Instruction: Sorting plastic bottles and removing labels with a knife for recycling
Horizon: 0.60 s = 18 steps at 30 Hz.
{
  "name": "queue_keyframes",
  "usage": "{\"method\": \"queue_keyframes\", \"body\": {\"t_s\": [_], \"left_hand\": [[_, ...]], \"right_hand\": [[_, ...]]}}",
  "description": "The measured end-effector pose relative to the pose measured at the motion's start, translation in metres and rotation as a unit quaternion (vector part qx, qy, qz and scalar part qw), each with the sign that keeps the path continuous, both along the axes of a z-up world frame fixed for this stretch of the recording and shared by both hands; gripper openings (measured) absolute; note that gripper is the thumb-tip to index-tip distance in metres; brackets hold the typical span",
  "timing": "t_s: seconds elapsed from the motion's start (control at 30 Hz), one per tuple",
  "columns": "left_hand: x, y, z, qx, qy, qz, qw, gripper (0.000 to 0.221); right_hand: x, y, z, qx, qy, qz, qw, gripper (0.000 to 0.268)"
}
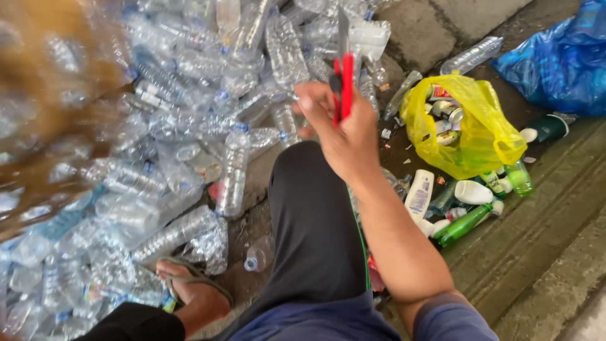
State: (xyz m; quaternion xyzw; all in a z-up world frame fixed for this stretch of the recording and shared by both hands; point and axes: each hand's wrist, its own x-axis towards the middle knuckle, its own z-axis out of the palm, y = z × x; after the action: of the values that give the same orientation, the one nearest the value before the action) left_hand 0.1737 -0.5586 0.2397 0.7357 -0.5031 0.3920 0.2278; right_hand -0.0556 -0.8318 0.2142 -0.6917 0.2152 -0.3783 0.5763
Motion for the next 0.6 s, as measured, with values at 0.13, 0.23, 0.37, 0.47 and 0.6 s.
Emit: {"method": "queue_keyframes", "body": {"t_s": [0.13,0.23,0.37,0.47,0.6], "left_hand": [[-0.029,-0.095,-0.009,-0.003,-0.02,-0.067,0.998,0.037],[-0.062,-0.185,-0.027,0.034,-0.01,-0.075,0.997,0.039],[-0.086,-0.266,-0.029,0.064,-0.009,-0.16,0.985,0.02],[-0.099,-0.315,-0.039,0.123,-0.045,-0.219,0.967,0.009],[-0.109,-0.375,-0.065,0.207,-0.069,-0.352,0.91,0.024]], "right_hand": [[0.043,-0.051,0.005,0.256,-0.096,-0.01,0.962,0.101],[0.028,-0.11,-0.027,0.288,-0.055,-0.095,0.951,0.112],[-0.011,-0.16,-0.067,0.345,-0.088,-0.176,0.918,0.112],[-0.037,-0.184,-0.091,0.351,-0.082,-0.188,0.913,0.124],[-0.066,-0.201,-0.087,0.392,-0.182,-0.242,0.869,0.082]]}}
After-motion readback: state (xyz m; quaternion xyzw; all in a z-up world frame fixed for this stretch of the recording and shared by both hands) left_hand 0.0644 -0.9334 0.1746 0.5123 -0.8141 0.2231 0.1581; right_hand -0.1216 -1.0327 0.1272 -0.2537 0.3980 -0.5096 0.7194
